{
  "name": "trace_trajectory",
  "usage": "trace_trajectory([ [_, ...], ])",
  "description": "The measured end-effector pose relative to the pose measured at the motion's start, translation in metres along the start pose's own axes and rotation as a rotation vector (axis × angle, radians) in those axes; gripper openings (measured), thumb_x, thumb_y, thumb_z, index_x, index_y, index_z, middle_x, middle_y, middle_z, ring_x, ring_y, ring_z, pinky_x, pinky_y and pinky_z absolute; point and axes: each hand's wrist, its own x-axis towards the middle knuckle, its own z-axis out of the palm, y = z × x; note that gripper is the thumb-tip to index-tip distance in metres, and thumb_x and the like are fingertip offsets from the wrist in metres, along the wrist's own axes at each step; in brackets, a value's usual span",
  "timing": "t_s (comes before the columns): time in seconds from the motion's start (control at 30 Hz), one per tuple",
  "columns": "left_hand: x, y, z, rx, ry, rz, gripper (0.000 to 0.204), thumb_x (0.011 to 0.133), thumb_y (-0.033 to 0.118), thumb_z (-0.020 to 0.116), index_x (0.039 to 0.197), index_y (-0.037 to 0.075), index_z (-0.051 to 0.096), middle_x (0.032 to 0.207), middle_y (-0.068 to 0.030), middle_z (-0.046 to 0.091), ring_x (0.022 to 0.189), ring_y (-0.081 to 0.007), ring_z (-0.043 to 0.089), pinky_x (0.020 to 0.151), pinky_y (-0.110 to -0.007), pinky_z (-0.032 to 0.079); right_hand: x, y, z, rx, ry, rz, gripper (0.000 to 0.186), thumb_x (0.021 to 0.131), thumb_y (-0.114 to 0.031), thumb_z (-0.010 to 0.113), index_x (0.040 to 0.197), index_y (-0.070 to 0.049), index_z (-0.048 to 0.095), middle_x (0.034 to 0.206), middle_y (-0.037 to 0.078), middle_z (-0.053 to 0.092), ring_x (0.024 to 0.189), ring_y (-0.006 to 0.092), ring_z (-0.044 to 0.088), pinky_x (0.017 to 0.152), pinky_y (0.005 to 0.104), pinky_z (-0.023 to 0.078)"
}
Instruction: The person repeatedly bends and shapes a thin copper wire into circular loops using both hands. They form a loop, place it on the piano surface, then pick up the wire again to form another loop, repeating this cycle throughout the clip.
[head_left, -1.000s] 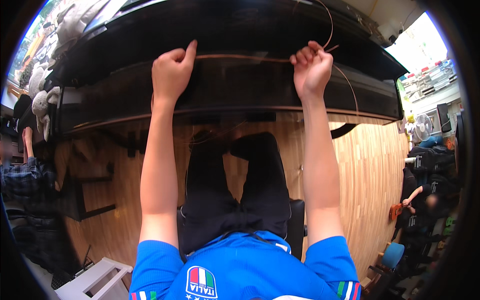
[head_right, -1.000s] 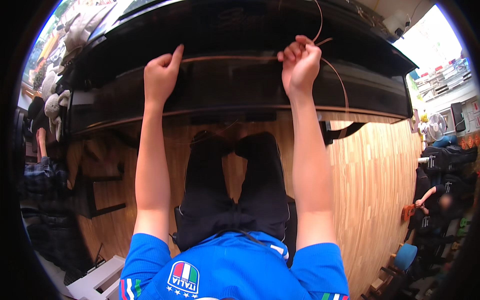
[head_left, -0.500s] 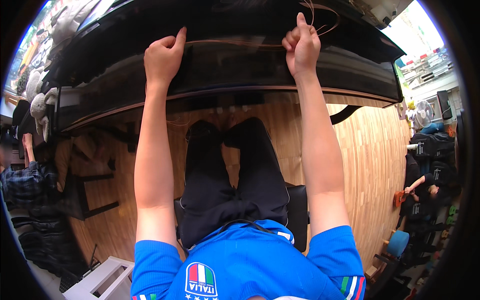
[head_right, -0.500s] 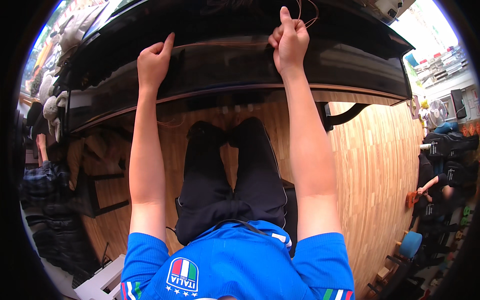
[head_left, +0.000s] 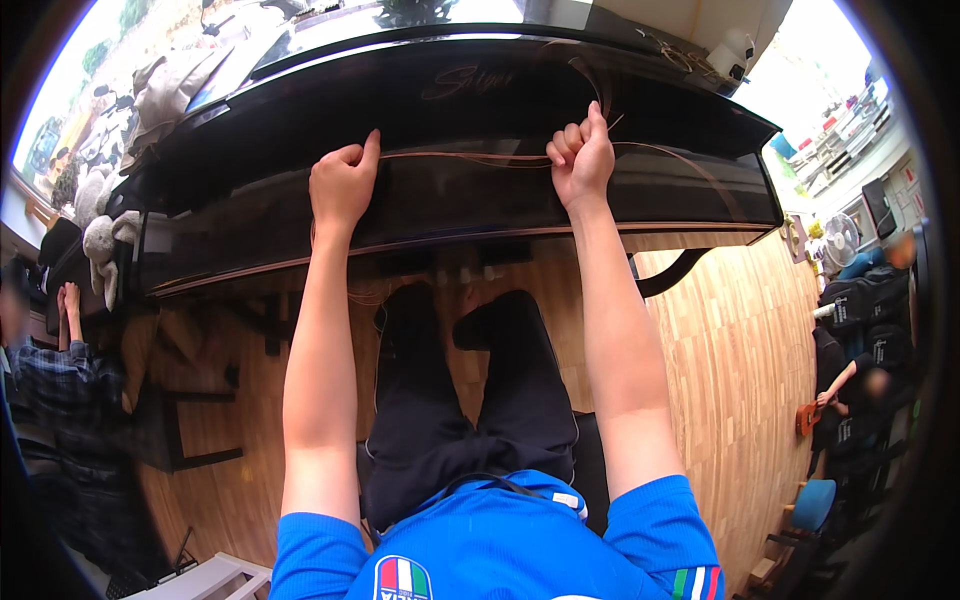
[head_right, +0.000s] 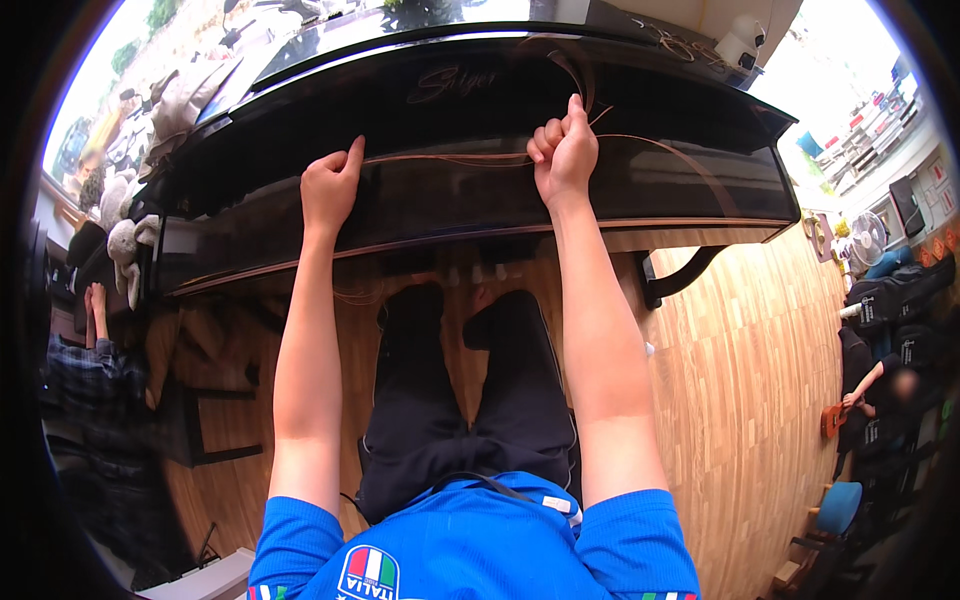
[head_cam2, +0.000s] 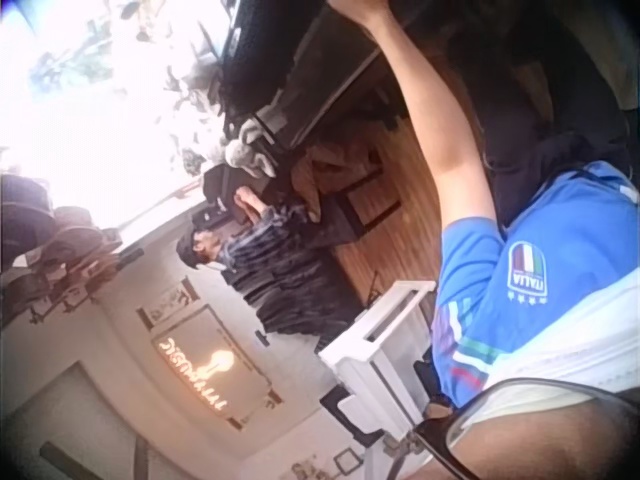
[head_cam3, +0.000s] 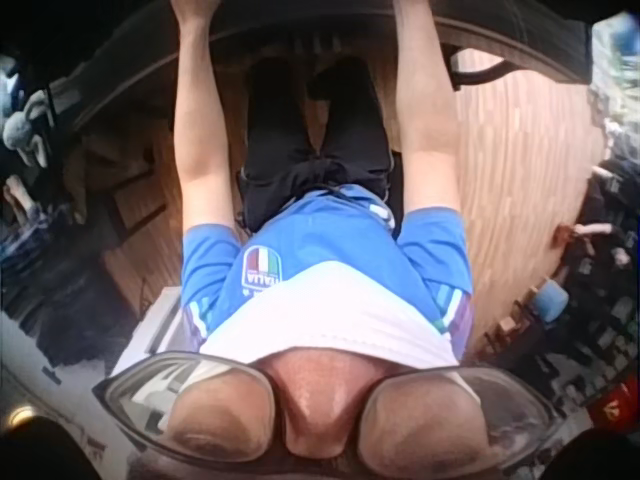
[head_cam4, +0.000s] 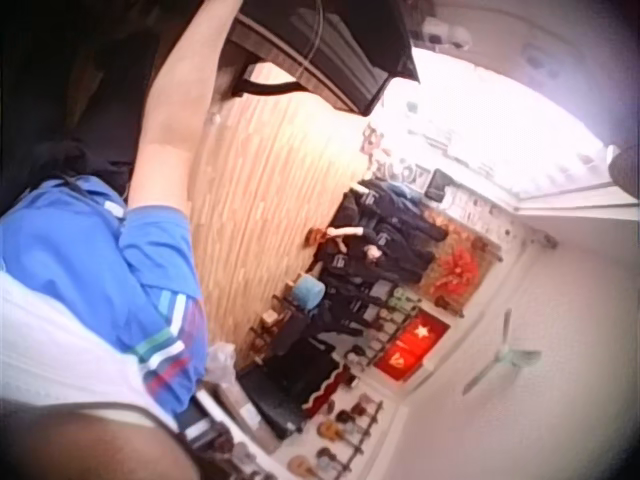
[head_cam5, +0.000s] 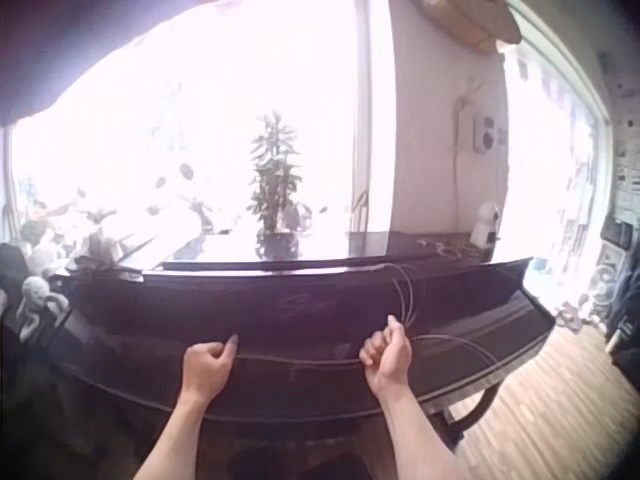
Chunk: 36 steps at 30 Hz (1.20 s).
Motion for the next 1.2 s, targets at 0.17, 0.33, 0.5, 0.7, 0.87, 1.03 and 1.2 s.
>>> trace_trajectory([
  [0.17, 0.001, 0.002, 0.002, -0.004, 0.002, 0.002, 0.056, 0.092, 0.045, 0.063, 0.058, 0.001, 0.057, 0.053, -0.0165, 0.051, 0.051, -0.0369, 0.049, 0.055, -0.042, 0.04, -0.002, -0.001, -0.004, 0.068, 0.016, 0.009, 0.048, 0.107, -0.037, 0.041, 0.066, -0.017, 0.025, 0.054, -0.003, 0.019, 0.047, 0.0107, 0.018, 0.044, 0.0288, 0.022],
  [0.33, -0.001, 0.002, -0.002, -0.025, -0.011, -0.026, 0.057, 0.093, 0.046, 0.062, 0.058, 0.001, 0.057, 0.054, -0.0161, 0.053, 0.054, -0.0376, 0.053, 0.056, -0.043, 0.042, -0.003, -0.004, 0.001, -0.048, -0.008, 0.009, 0.05, 0.107, -0.036, 0.041, 0.064, -0.017, 0.025, 0.053, -0.004, 0.019, 0.046, 0.0104, 0.018, 0.044, 0.0285, 0.022],
  [0.5, 0.0, 0.003, -0.002, -0.028, -0.024, -0.063, 0.057, 0.093, 0.047, 0.062, 0.058, 0.001, 0.058, 0.056, -0.0167, 0.054, 0.056, -0.038, 0.055, 0.056, -0.044, 0.042, -0.002, 0.001, 0.0, -0.065, -0.029, 0.005, 0.051, 0.108, -0.043, 0.027, 0.065, -0.015, 0.027, 0.053, -0.002, 0.02, 0.047, 0.0113, 0.019, 0.044, 0.0286, 0.022],
  [0.7, 0.001, 0.002, 0.0, -0.054, 0.004, -0.03, 0.057, 0.093, 0.046, 0.062, 0.058, 0.001, 0.056, 0.053, -0.0157, 0.051, 0.052, -0.0358, 0.05, 0.054, -0.043, 0.04, 0.0, 0.001, -0.004, -0.038, -0.079, 0.006, 0.047, 0.107, -0.037, 0.027, 0.067, -0.013, 0.03, 0.054, -0.002, 0.02, 0.047, 0.0116, 0.019, 0.044, 0.0296, 0.023],
  [0.87, 0.001, 0.001, 0.0, -0.134, 0.002, -0.019, 0.062, 0.095, 0.047, 0.063, 0.056, 0.0, 0.052, 0.05, -0.0094, 0.043, 0.047, -0.0225, 0.039, 0.051, -0.038, 0.034, 0.002, 0.006, -0.005, 0.003, -0.021, -0.087, 0.046, 0.107, -0.036, 0.026, 0.075, -0.008, 0.046, 0.065, 0.005, 0.043, 0.061, 0.0197, 0.047, 0.07, 0.0406, 0.048],
  [1.03, -0.002, -0.002, -0.005, -0.368, -0.042, -0.05, 0.059, 0.099, 0.045, 0.061, 0.06, 0.002, 0.05, 0.053, 0.001, 0.037, 0.052, -0.0089, 0.034, 0.05, -0.03, 0.03, 0.004, 0.012, -0.006, -0.043, 0.087, -0.168, 0.049, 0.106, -0.034, 0.025, 0.098, 0.0, 0.059, 0.085, 0.006, 0.054, 0.084, 0.0216, 0.057, 0.091, 0.044, 0.052],
  [1.2, -0.003, 0.0, -0.009, -0.426, -0.053, -0.061, 0.053, 0.099, 0.042, 0.062, 0.066, 0.002, 0.055, 0.056, 0.0026, 0.043, 0.054, -0.0063, 0.036, 0.051, -0.027, 0.031, -0.004, 0.001, -0.014, -0.083, -0.116, -0.072, 0.065, 0.104, -0.059, 0.033, 0.11, 0.0, 0.057, 0.07, -0.001, 0.037, 0.061, 0.0099, 0.039, 0.067, 0.0308, 0.044],
])
